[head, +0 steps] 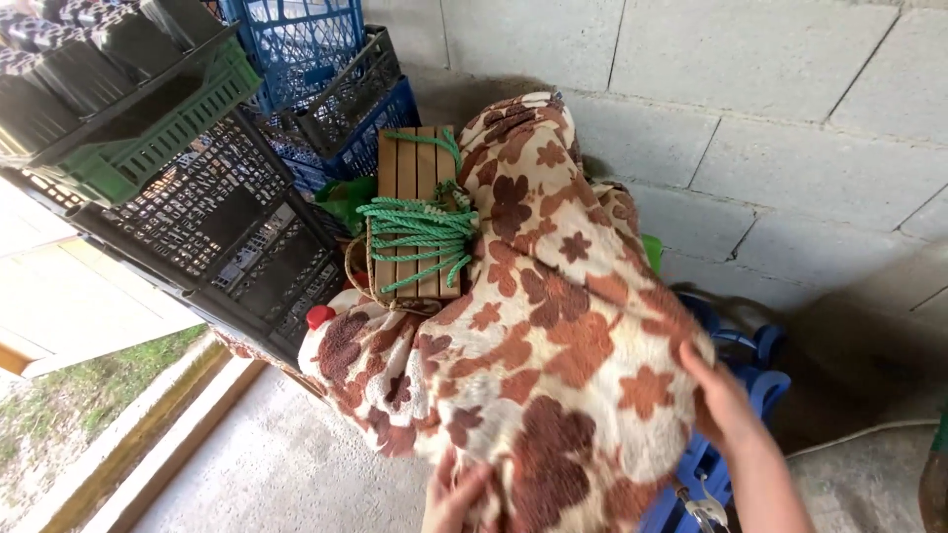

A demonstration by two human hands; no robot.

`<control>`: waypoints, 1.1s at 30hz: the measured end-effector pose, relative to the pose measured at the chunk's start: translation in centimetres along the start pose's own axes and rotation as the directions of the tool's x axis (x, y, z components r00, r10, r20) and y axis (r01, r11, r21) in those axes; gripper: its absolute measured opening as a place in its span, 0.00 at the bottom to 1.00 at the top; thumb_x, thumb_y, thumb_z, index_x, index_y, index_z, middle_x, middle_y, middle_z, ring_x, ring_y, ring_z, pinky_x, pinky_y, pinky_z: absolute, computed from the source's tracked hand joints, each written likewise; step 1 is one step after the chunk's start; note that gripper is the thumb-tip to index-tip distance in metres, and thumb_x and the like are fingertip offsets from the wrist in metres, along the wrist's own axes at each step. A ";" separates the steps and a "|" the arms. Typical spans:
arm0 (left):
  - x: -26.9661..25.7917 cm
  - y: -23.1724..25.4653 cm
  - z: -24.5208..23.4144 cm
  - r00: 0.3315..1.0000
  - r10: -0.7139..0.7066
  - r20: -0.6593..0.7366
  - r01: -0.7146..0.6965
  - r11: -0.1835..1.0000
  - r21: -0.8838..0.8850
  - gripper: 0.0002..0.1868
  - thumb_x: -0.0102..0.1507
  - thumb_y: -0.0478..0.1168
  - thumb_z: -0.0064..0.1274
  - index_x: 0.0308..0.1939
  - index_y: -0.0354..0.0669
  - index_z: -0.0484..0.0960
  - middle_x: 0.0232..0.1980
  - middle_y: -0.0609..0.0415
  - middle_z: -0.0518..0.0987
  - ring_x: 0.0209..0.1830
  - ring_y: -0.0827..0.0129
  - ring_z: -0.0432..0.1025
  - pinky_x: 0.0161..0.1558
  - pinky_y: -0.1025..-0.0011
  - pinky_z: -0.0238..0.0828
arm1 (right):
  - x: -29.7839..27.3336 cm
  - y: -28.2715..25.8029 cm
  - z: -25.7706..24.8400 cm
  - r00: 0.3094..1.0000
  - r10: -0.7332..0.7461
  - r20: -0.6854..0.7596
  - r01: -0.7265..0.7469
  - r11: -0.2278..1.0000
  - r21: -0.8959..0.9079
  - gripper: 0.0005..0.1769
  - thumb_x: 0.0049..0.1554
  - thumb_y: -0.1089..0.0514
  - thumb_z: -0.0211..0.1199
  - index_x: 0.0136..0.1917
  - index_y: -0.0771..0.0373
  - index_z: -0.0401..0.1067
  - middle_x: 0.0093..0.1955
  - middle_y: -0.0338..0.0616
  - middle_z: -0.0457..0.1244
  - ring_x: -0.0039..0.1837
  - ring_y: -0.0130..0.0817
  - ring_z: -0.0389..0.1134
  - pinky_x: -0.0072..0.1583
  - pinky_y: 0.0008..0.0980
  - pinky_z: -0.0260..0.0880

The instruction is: The person tidies a cluttered garage. They pick hammers and other hand tools off the floor and place them on a wooden shelf, carry a blue toolbox to the shelf, arrange a patterned blanket and a coiled green rope on a stored sled, and wheel a small pink children's bicycle toward the storage area.

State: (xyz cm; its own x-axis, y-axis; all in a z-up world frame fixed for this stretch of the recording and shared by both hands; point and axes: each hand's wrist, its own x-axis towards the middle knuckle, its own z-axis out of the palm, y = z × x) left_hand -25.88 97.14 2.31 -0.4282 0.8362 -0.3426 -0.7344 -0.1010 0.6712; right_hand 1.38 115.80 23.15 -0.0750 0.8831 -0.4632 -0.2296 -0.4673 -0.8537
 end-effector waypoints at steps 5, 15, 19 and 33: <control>2.2 -4.4 -10.6 0.939 -0.337 -0.073 0.320 0.774 0.546 0.21 0.54 0.25 0.70 0.43 0.36 0.73 0.34 0.33 0.87 0.29 0.57 0.83 0.31 0.70 0.80 | 4.3 9.9 -5.3 0.984 0.170 0.055 -0.171 0.985 0.013 0.29 0.56 0.53 0.59 0.68 0.71 0.70 0.61 0.65 0.68 0.58 0.60 0.68 0.61 0.55 0.67; 0.8 -1.6 9.3 0.702 0.017 0.712 -0.708 0.119 0.696 0.36 0.58 0.41 0.70 0.64 0.38 0.66 0.56 0.46 0.77 0.54 0.53 0.74 0.54 0.57 0.74 | 4.8 16.0 0.1 0.935 0.089 0.342 -0.023 0.981 -0.192 0.21 0.58 0.42 0.62 0.39 0.61 0.78 0.33 0.44 0.70 0.33 0.34 0.70 0.36 0.35 0.71; 1.7 -3.8 12.9 0.767 0.048 0.640 -0.642 0.035 0.766 0.38 0.55 0.36 0.52 0.67 0.32 0.56 0.50 0.35 0.71 0.41 0.36 0.70 0.35 0.47 0.71 | 2.5 11.9 2.5 0.883 0.123 0.453 -0.033 0.979 -0.202 0.21 0.58 0.41 0.56 0.50 0.62 0.66 0.48 0.48 0.61 0.51 0.39 0.66 0.56 0.36 0.71; -1.3 2.0 18.7 0.820 -0.056 0.570 -0.463 0.523 0.716 0.17 0.68 0.42 0.49 0.27 0.48 0.61 0.25 0.60 0.64 0.30 0.79 0.63 0.32 0.72 0.56 | 16.7 -4.1 9.0 0.922 0.044 0.384 -0.174 0.934 0.311 0.38 0.61 0.38 0.48 0.75 0.64 0.63 0.73 0.51 0.62 0.72 0.46 0.62 0.75 0.46 0.58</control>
State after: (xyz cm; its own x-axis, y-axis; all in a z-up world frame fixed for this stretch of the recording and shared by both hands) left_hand -16.94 105.91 16.42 -0.0098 0.9983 0.0568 0.1910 -0.0539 0.9801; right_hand -7.71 132.85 21.04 -0.4520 0.8101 -0.3735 -0.5036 -0.5773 -0.6427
